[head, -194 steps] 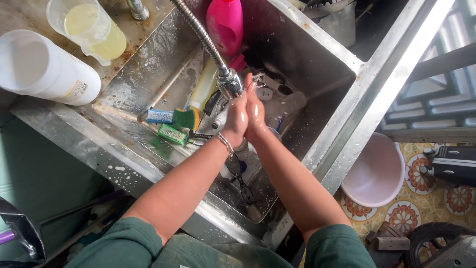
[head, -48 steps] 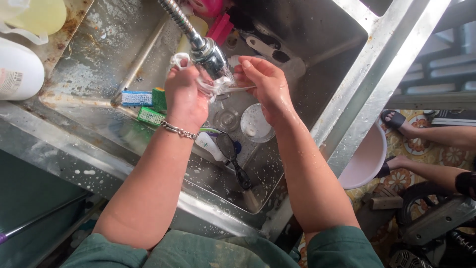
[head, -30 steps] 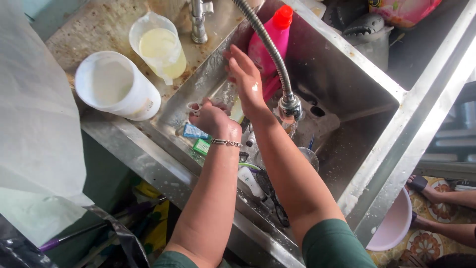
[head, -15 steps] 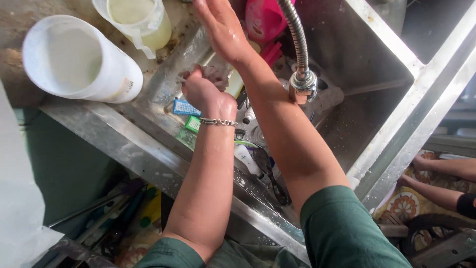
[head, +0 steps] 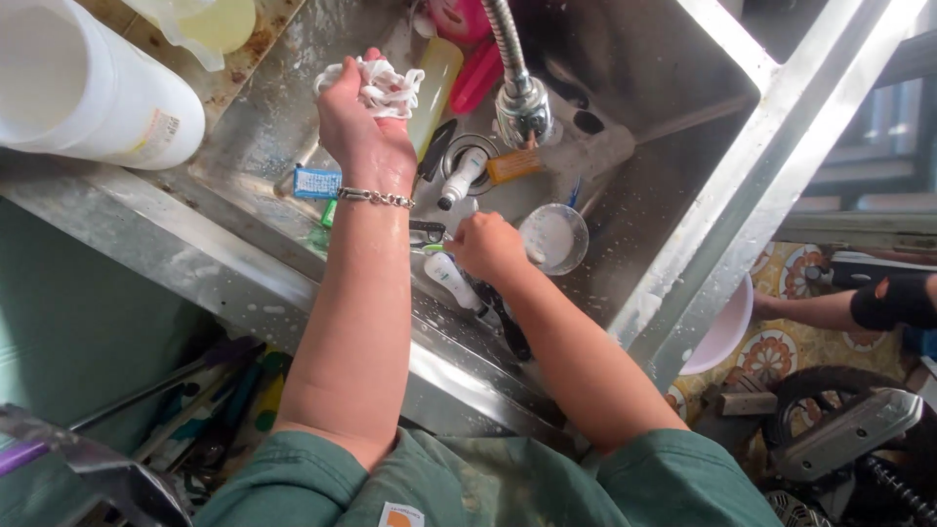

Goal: Cleaning white shoelaces in a sink using soap, a brush, and running water.

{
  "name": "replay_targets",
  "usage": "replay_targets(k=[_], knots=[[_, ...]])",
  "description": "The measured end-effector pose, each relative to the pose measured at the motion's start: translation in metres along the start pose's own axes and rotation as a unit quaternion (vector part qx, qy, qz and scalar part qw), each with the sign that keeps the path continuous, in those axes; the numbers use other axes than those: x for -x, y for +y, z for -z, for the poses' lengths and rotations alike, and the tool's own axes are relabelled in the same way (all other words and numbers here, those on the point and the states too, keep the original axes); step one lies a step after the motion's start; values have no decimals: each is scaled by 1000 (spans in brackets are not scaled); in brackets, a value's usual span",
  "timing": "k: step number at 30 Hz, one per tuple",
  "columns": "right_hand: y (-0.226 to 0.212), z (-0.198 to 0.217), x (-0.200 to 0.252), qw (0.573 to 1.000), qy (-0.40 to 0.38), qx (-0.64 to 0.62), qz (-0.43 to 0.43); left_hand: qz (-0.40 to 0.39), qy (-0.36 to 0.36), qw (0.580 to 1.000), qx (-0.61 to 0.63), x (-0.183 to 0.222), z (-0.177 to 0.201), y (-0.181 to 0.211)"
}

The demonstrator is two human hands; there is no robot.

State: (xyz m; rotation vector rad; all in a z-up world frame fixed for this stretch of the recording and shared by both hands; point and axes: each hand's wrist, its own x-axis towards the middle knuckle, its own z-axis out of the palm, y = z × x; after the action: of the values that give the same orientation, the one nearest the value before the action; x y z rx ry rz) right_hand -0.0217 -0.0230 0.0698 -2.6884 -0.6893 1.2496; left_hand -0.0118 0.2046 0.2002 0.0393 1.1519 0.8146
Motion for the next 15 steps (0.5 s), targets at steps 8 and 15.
replay_targets(k=[8,15], knots=[[40,-73,17,967,-176,149,-108,-18,-277,956,-90,51,67,-20],[80,-105,25,942,-140,283,112,-56,-369,870,-323,131,156,5]])
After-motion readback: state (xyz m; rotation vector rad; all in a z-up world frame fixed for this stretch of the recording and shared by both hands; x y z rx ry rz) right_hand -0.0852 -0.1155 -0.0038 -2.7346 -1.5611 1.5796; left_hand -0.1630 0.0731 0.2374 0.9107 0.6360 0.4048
